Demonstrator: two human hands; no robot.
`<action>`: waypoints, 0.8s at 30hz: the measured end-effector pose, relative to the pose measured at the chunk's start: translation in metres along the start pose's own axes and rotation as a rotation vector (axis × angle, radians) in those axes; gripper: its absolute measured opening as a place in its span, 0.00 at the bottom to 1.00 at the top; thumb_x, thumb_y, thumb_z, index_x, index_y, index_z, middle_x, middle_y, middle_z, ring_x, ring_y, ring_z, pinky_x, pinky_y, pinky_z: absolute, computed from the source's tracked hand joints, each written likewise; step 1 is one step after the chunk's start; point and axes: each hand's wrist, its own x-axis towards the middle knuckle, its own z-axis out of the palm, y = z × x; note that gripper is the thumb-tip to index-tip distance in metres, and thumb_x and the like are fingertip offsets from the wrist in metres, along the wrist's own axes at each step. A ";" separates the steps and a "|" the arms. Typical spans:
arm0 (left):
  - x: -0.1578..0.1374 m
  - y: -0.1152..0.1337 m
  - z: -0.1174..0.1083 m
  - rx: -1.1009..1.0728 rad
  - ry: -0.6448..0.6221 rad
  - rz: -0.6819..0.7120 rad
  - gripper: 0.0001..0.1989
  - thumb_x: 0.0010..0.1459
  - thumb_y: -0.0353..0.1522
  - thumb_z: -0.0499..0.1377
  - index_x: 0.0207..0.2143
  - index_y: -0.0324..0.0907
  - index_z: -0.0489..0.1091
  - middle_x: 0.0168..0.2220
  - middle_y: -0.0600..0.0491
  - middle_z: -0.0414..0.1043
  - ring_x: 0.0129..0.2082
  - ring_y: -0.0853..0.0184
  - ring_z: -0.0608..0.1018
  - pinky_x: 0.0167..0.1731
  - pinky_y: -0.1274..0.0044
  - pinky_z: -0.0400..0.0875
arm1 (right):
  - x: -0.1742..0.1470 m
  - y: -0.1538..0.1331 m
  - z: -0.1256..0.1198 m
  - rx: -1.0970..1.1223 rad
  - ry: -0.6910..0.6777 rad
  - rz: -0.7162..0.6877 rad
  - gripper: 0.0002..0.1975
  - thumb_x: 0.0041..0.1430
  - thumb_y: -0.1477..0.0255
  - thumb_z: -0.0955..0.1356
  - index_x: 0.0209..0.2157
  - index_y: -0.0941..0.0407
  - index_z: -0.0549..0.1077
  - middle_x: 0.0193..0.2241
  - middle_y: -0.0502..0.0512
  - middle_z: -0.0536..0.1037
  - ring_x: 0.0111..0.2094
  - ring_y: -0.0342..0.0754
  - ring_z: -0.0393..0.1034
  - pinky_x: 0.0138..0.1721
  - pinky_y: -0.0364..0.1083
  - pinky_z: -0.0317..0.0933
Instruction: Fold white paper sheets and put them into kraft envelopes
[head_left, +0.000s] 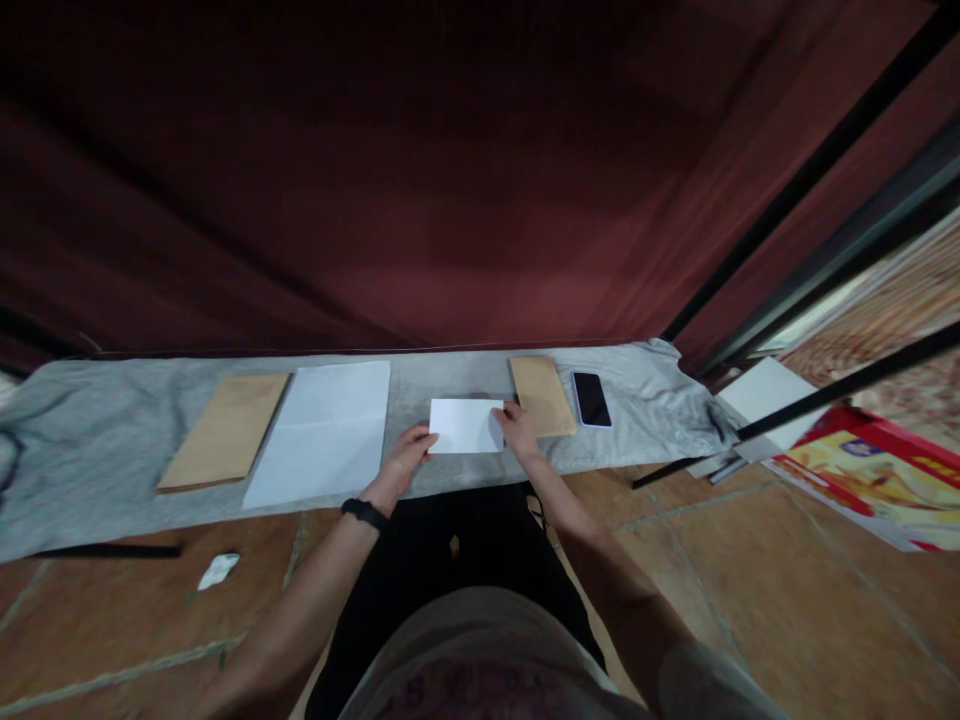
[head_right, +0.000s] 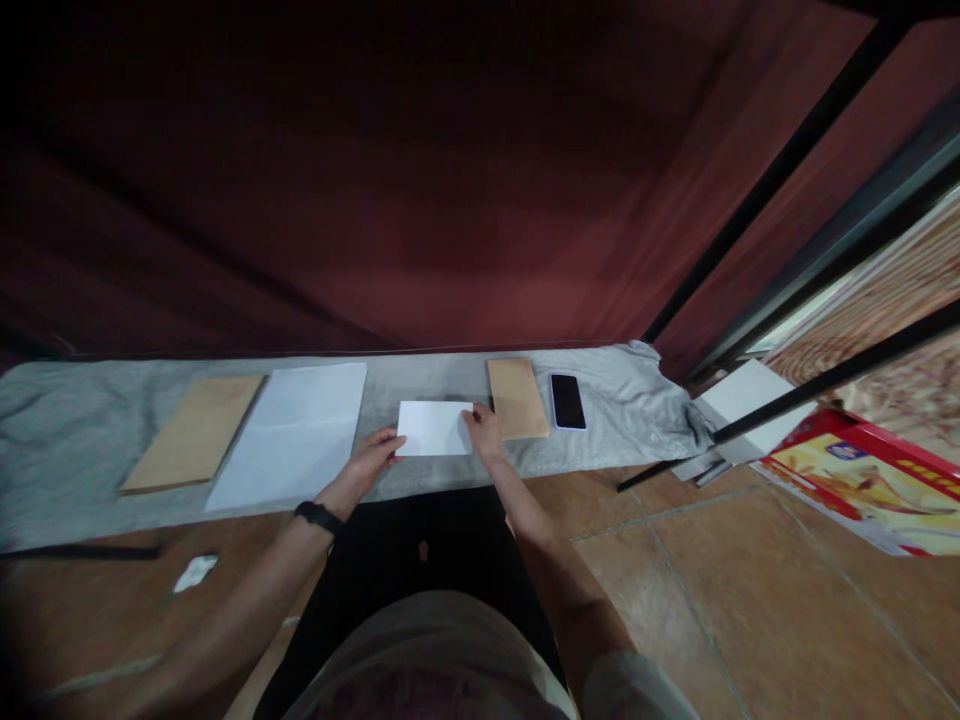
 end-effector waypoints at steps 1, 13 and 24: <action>0.000 -0.005 0.003 0.010 0.005 -0.016 0.16 0.48 0.42 0.69 0.30 0.40 0.71 0.28 0.53 0.77 0.26 0.69 0.79 0.23 0.80 0.70 | 0.000 0.003 0.002 -0.018 0.002 0.010 0.14 0.62 0.63 0.63 0.31 0.55 0.75 0.21 0.47 0.72 0.25 0.44 0.67 0.27 0.41 0.62; 0.008 -0.024 0.019 0.081 0.068 -0.064 0.12 0.56 0.37 0.65 0.32 0.41 0.64 0.21 0.59 0.70 0.15 0.72 0.75 0.18 0.83 0.66 | -0.017 0.010 0.015 -0.390 0.048 -0.161 0.26 0.66 0.73 0.61 0.64 0.62 0.65 0.59 0.70 0.72 0.58 0.57 0.68 0.59 0.56 0.63; 0.001 -0.024 0.018 0.352 0.168 -0.009 0.12 0.60 0.36 0.62 0.44 0.42 0.69 0.27 0.52 0.75 0.25 0.63 0.80 0.28 0.74 0.73 | -0.052 0.017 0.037 -0.772 -0.160 -0.386 0.26 0.72 0.65 0.61 0.68 0.58 0.63 0.69 0.66 0.60 0.69 0.59 0.56 0.68 0.61 0.49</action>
